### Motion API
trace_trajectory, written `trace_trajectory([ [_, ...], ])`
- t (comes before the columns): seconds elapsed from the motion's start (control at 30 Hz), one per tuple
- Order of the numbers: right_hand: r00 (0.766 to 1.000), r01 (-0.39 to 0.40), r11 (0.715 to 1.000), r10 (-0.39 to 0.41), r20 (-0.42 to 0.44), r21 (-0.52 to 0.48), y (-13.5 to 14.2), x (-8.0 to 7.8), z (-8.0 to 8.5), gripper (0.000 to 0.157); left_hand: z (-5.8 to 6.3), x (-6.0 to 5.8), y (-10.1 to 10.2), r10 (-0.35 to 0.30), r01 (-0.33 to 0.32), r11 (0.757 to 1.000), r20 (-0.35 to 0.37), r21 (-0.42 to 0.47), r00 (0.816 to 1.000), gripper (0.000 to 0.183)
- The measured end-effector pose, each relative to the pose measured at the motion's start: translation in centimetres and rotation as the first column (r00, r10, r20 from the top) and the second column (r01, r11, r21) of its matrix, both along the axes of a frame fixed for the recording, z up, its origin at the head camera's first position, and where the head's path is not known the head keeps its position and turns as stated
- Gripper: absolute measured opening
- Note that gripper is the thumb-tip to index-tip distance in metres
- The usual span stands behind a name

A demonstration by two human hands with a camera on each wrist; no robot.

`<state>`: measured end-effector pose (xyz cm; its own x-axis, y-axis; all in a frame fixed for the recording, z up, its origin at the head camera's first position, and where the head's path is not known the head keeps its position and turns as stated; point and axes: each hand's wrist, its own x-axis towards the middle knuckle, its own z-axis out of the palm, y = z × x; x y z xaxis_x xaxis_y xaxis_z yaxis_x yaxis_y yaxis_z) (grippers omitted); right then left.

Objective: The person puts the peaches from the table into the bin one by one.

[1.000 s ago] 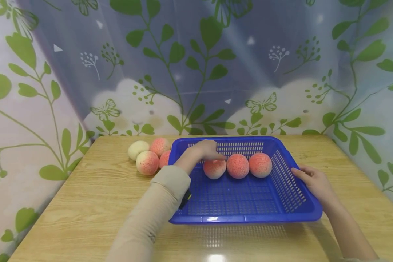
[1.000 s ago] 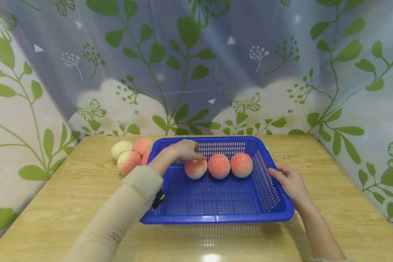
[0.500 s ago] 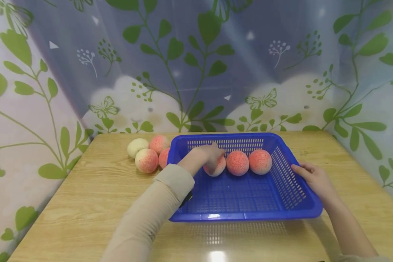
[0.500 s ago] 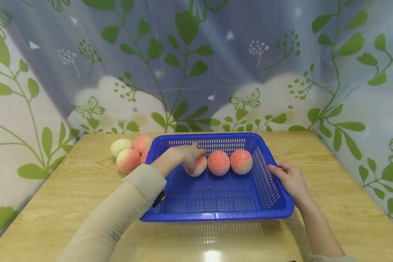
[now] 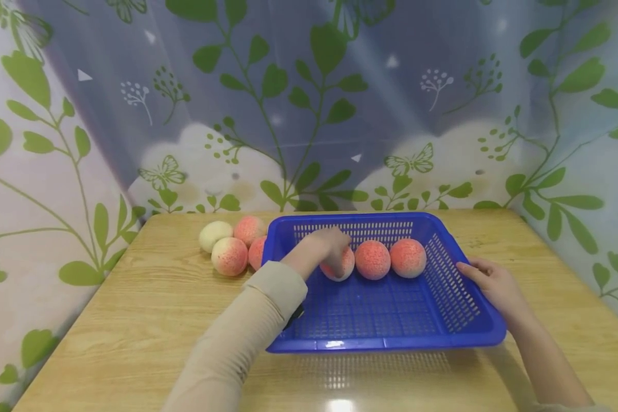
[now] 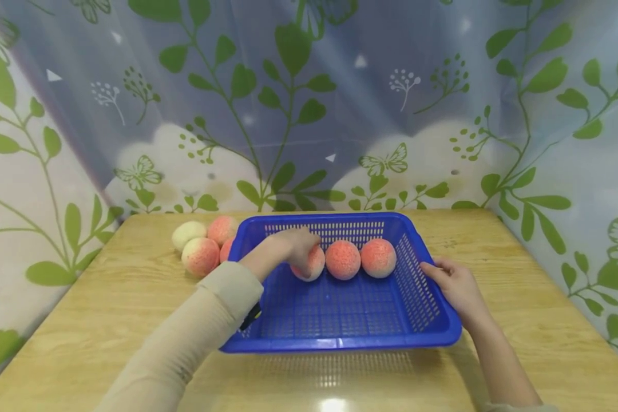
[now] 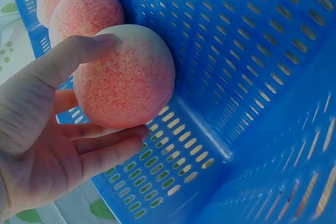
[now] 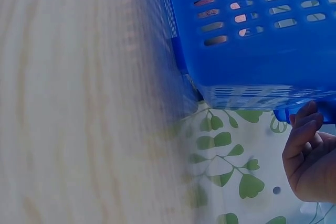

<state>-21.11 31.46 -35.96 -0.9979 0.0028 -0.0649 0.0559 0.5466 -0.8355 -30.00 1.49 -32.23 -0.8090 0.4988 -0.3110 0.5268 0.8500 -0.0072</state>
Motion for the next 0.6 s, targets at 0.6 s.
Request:
trace_trajectory([
  [0.6,1.000,0.002,0.999,-0.002,0.003,-0.050,0.18,0.02,-0.30,0.065,0.00,0.22,0.44,0.031,-0.031,0.999,-0.003,-0.041,1.000,0.062],
])
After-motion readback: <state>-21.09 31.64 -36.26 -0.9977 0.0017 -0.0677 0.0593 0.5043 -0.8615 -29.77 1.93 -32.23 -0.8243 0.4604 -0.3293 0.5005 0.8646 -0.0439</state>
